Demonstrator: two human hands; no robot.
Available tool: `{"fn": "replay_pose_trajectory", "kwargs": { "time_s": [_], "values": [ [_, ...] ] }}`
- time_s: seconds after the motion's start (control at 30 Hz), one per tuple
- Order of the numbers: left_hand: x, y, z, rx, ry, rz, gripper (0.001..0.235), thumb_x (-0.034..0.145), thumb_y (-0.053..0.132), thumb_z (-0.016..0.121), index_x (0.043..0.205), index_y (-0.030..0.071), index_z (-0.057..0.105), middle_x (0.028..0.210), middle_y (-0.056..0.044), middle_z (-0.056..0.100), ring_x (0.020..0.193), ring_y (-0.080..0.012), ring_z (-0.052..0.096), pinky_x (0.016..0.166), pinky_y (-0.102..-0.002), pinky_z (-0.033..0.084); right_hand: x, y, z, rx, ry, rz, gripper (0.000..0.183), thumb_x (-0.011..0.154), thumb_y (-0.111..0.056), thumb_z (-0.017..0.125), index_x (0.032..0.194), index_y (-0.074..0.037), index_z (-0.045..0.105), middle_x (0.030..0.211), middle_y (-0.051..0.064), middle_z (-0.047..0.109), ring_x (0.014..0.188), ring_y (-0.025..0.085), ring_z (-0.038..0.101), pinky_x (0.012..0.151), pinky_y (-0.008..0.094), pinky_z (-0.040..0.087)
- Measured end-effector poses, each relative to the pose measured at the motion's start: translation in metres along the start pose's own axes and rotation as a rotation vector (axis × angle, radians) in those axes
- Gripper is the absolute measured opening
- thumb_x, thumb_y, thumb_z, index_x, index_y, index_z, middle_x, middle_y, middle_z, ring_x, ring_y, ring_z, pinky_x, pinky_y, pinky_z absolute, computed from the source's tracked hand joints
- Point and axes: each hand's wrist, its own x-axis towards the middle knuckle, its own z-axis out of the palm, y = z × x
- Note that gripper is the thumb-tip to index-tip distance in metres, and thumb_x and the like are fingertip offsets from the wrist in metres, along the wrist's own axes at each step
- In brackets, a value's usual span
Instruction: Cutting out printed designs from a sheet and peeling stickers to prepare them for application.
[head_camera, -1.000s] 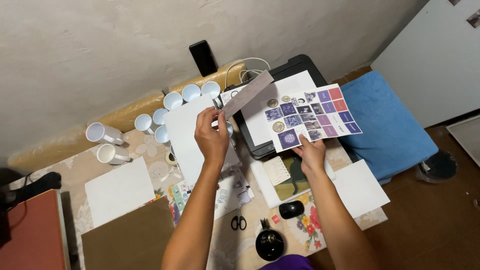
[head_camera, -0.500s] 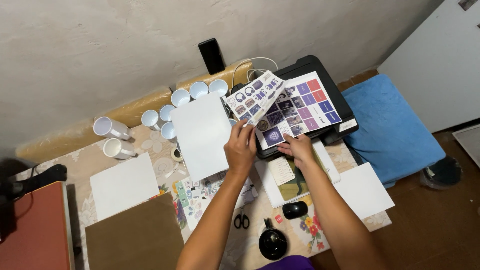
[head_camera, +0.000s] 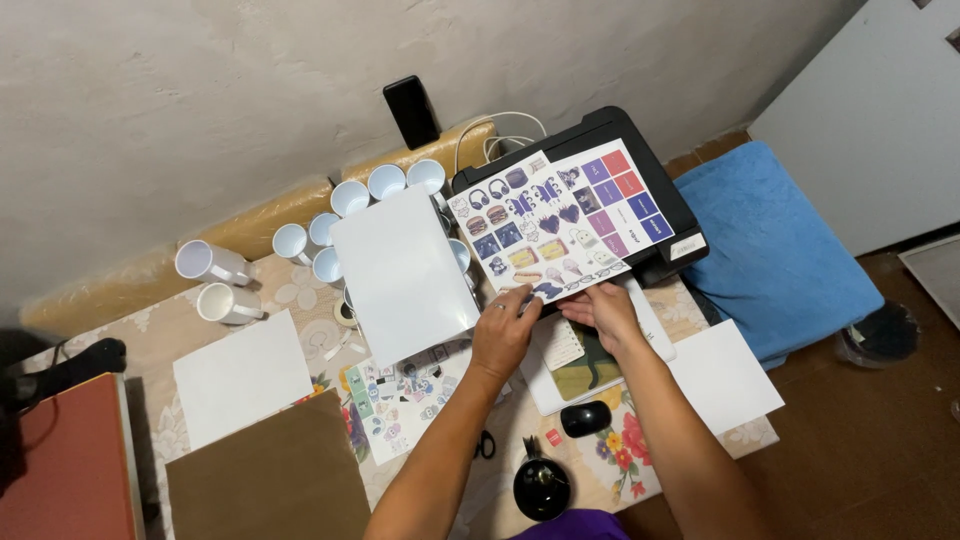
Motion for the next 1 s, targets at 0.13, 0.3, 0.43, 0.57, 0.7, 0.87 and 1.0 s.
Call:
{"fn": "replay_pose_trajectory", "kwargs": {
  "time_s": [0.13,0.3,0.43,0.57,0.7,0.87,1.0],
  "values": [
    [-0.030,-0.008,-0.001,-0.066,-0.091,0.019,0.006,0.116,0.023,0.065,0.120,0.022,0.069,0.128,-0.006,0.075,0.119,-0.0269,0.079,0.105,-0.041,0.063,-0.017,-0.007,-0.012,0.176,-0.012,-0.035,0.063,0.118,-0.050,0.054,0.135,0.009,0.061,0.113,0.035,0.075,0.107,0.047,0.082,0.096,0.060,0.069],
    [-0.034,-0.005,-0.015,-0.139,-0.165,-0.074,0.008,0.115,0.022,0.068,0.122,0.020,0.069,0.133,-0.009,0.073,0.134,-0.0311,0.073,0.121,-0.048,0.056,-0.023,-0.003,-0.014,0.184,0.047,-0.122,0.083,0.119,-0.068,0.040,0.136,0.010,0.062,0.112,0.035,0.077,0.102,0.045,0.083,0.092,0.056,0.072],
    [-0.025,0.006,-0.031,-0.143,-0.339,-0.326,0.040,0.105,0.020,0.081,0.142,0.015,0.066,0.144,-0.016,0.065,0.141,-0.0364,0.065,0.117,-0.051,0.053,-0.003,0.015,-0.020,0.099,0.069,-0.211,0.038,0.117,-0.018,0.066,0.138,0.014,0.059,0.104,0.031,0.077,0.088,0.044,0.085,0.078,0.053,0.075],
    [-0.005,0.009,-0.040,-0.246,-0.404,-0.548,0.060,0.093,0.017,0.092,0.146,0.010,0.063,0.141,-0.016,0.062,0.119,-0.0364,0.076,0.106,-0.048,0.062,0.008,0.016,-0.024,0.136,0.064,-0.253,0.037,0.118,-0.015,0.063,0.142,0.012,0.057,0.106,0.027,0.075,0.088,0.042,0.085,0.080,0.052,0.075],
    [0.004,0.012,-0.045,-0.269,-0.405,-0.578,0.065,0.091,0.012,0.092,0.148,0.012,0.062,0.142,-0.015,0.060,0.118,-0.0361,0.077,0.105,-0.048,0.064,0.012,0.020,-0.032,0.163,0.106,-0.276,0.035,0.119,-0.016,0.064,0.141,0.010,0.059,0.104,0.021,0.073,0.086,0.037,0.085,0.079,0.049,0.076],
    [-0.006,0.009,-0.043,-0.299,-0.429,-0.571,0.071,0.096,0.024,0.091,0.156,0.009,0.057,0.143,-0.017,0.060,0.123,-0.0377,0.076,0.108,-0.049,0.064,0.013,0.019,-0.039,0.126,0.144,-0.297,0.042,0.120,-0.021,0.067,0.143,0.013,0.056,0.109,0.026,0.073,0.092,0.038,0.084,0.084,0.051,0.075],
    [-0.043,0.009,-0.069,-0.274,-0.413,-0.542,0.077,0.089,0.027,0.095,0.154,0.009,0.059,0.137,-0.015,0.064,0.123,-0.0391,0.075,0.106,-0.051,0.061,0.001,0.028,-0.047,0.101,0.204,-0.319,0.053,0.118,-0.025,0.074,0.147,0.014,0.052,0.117,0.031,0.073,0.099,0.041,0.083,0.089,0.053,0.074]
  ]
}}
